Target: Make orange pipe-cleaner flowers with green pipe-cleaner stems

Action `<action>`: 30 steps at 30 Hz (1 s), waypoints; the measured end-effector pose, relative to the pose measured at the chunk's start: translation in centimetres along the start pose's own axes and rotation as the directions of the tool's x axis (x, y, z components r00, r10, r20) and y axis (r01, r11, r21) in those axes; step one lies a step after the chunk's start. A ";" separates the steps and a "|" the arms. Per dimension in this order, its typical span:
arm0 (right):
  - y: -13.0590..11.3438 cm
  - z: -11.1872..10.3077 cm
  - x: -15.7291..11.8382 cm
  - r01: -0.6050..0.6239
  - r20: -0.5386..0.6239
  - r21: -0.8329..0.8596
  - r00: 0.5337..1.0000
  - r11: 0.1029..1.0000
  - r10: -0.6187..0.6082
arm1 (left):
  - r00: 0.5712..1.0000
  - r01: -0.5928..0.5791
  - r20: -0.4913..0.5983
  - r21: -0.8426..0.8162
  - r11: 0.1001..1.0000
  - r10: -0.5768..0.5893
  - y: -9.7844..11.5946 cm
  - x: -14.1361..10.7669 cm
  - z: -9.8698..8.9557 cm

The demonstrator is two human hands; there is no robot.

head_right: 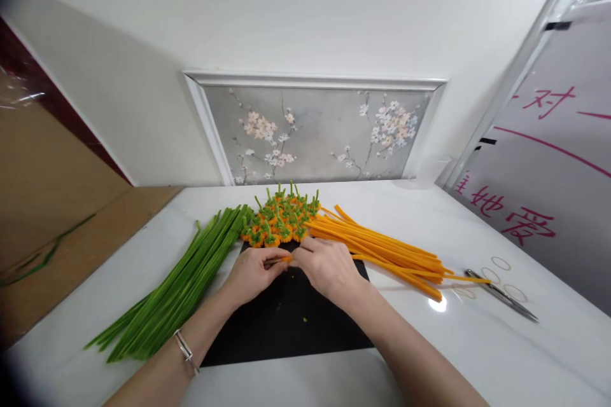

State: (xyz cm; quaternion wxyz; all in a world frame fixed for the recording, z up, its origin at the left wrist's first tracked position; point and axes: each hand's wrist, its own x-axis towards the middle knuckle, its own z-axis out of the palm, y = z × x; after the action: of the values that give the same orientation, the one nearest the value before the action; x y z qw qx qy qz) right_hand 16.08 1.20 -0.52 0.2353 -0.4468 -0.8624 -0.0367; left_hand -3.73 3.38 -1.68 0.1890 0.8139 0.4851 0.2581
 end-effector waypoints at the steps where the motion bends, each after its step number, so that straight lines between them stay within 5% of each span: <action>1: 0.3 0.0 0.2 -0.017 -0.017 0.036 1.000 0.999 0.018 | 1.000 -0.003 0.014 -0.006 1.000 0.003 0.2 -0.1 0.0; 10: 3.4 0.9 0.5 -0.091 0.010 0.457 0.995 0.885 0.097 | 0.996 -0.028 0.081 -0.144 0.989 0.040 0.9 -0.4 0.5; 16: 4.9 1.2 -0.1 -0.168 0.260 0.608 0.966 0.776 0.006 | 0.993 0.013 0.112 -0.332 0.943 0.025 1.9 -0.3 0.4; 23: 3.4 1.6 -0.8 -0.103 0.310 0.465 0.949 0.879 -0.053 | 0.998 -0.012 -0.061 -0.214 0.977 -0.001 0.9 0.1 0.1; 30: 0.5 -2.0 -0.7 -0.003 0.364 0.183 0.929 0.983 -0.065 | 0.996 -0.048 -0.079 -0.030 0.998 0.045 0.4 -0.1 -0.2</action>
State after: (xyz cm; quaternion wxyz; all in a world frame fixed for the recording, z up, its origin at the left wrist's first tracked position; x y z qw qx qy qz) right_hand 17.58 0.43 0.89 0.1080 -0.4089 -0.8979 0.1221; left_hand -3.65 3.18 -1.31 0.1768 0.8111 0.4687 0.3019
